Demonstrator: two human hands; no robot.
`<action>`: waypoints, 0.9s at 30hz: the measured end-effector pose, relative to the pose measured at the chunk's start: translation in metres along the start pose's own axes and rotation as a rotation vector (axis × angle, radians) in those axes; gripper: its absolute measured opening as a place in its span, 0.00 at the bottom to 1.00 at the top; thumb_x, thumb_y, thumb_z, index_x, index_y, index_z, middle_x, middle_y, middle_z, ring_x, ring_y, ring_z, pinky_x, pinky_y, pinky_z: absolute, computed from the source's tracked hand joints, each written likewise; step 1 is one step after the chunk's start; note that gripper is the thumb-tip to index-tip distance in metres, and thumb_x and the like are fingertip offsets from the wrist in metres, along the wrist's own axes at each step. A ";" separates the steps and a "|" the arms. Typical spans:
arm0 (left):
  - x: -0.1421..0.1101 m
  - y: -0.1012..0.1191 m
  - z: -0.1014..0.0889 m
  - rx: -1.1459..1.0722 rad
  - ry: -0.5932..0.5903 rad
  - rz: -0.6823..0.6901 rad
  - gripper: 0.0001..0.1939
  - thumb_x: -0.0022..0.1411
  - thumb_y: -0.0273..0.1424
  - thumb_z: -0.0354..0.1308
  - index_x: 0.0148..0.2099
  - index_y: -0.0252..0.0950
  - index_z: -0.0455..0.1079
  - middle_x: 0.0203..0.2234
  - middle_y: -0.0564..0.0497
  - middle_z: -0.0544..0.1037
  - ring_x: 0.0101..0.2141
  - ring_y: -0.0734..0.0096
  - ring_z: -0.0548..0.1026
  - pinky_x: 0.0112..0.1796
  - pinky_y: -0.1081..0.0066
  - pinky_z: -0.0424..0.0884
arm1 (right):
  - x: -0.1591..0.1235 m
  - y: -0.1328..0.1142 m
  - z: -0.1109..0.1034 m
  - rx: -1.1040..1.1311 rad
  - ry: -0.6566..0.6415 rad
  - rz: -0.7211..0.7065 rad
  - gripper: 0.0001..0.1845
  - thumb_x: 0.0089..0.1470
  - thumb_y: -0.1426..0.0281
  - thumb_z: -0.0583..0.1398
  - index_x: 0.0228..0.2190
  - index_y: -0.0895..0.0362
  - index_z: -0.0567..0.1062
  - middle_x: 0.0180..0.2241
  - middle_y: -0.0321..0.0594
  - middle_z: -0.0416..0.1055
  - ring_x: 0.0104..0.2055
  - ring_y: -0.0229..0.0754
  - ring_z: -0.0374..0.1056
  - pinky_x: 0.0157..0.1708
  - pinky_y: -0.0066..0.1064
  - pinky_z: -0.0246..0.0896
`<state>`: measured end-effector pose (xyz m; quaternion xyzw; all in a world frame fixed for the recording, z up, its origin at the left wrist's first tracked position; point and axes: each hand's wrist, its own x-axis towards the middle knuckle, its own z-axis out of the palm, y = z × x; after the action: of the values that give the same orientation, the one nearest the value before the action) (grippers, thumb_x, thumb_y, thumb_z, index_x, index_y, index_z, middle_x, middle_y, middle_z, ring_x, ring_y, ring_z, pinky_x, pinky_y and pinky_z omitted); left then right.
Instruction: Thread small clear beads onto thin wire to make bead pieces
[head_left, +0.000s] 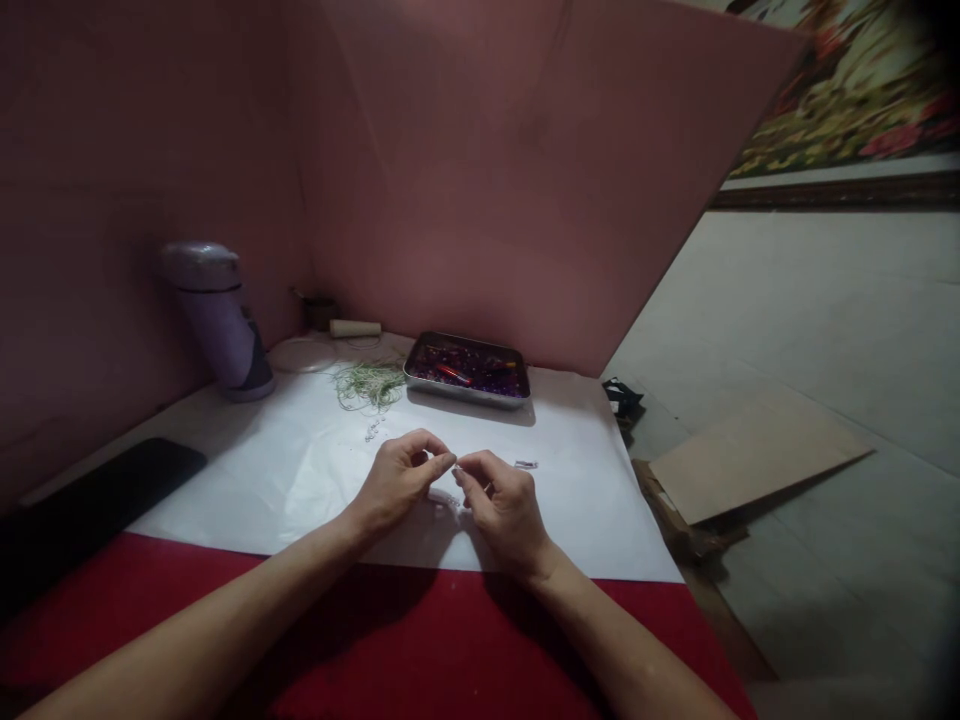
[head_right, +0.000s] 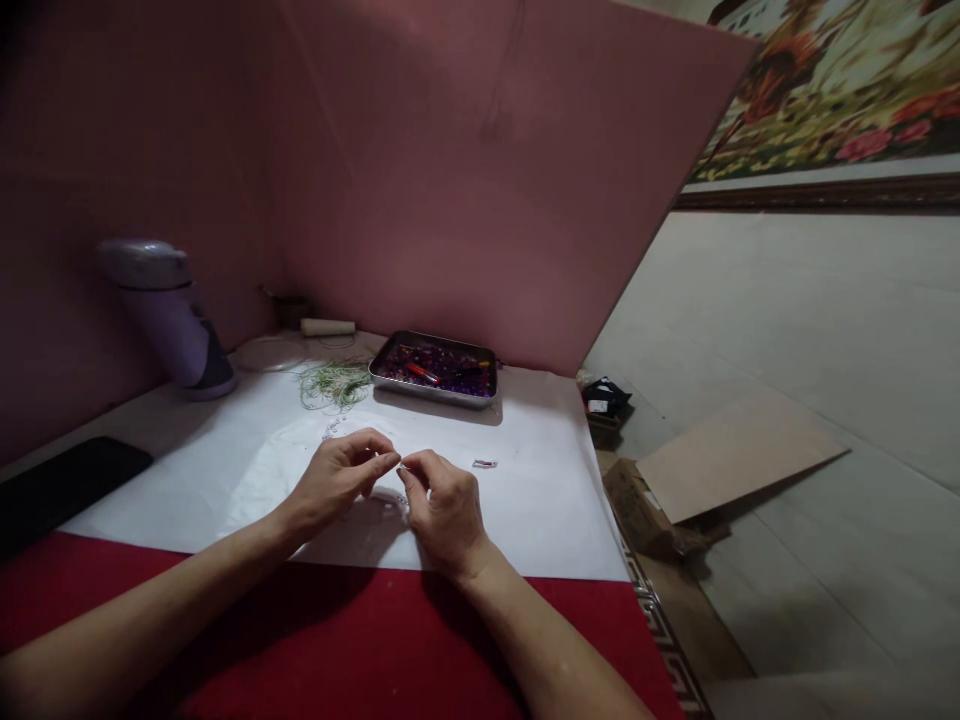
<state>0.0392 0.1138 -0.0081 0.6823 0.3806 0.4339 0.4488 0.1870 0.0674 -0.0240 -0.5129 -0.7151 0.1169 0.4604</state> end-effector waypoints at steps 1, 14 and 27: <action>0.000 -0.001 -0.001 0.006 0.011 0.037 0.07 0.52 0.32 0.58 0.26 0.33 0.70 0.19 0.55 0.68 0.21 0.78 0.63 0.23 0.76 0.59 | 0.000 0.000 0.000 -0.001 0.003 0.000 0.05 0.55 0.71 0.54 0.29 0.56 0.70 0.26 0.37 0.70 0.26 0.36 0.66 0.28 0.26 0.60; 0.007 -0.006 -0.003 -0.743 -0.022 -0.238 0.08 0.54 0.33 0.57 0.30 0.35 0.62 0.25 0.50 0.75 0.31 0.70 0.73 0.33 0.70 0.67 | 0.009 0.011 0.000 0.029 0.032 -0.008 0.05 0.51 0.73 0.56 0.28 0.57 0.73 0.31 0.39 0.70 0.32 0.38 0.66 0.31 0.29 0.61; 0.012 -0.009 -0.006 -0.671 0.059 -0.285 0.09 0.53 0.32 0.58 0.29 0.35 0.60 0.19 0.54 0.70 0.25 0.72 0.72 0.28 0.74 0.66 | 0.020 0.032 -0.022 -0.221 0.035 0.237 0.11 0.53 0.68 0.52 0.26 0.54 0.74 0.27 0.37 0.73 0.28 0.39 0.67 0.29 0.28 0.58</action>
<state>0.0369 0.1290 -0.0123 0.4245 0.3210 0.4873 0.6923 0.2229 0.0924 -0.0216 -0.6433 -0.6497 0.0821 0.3966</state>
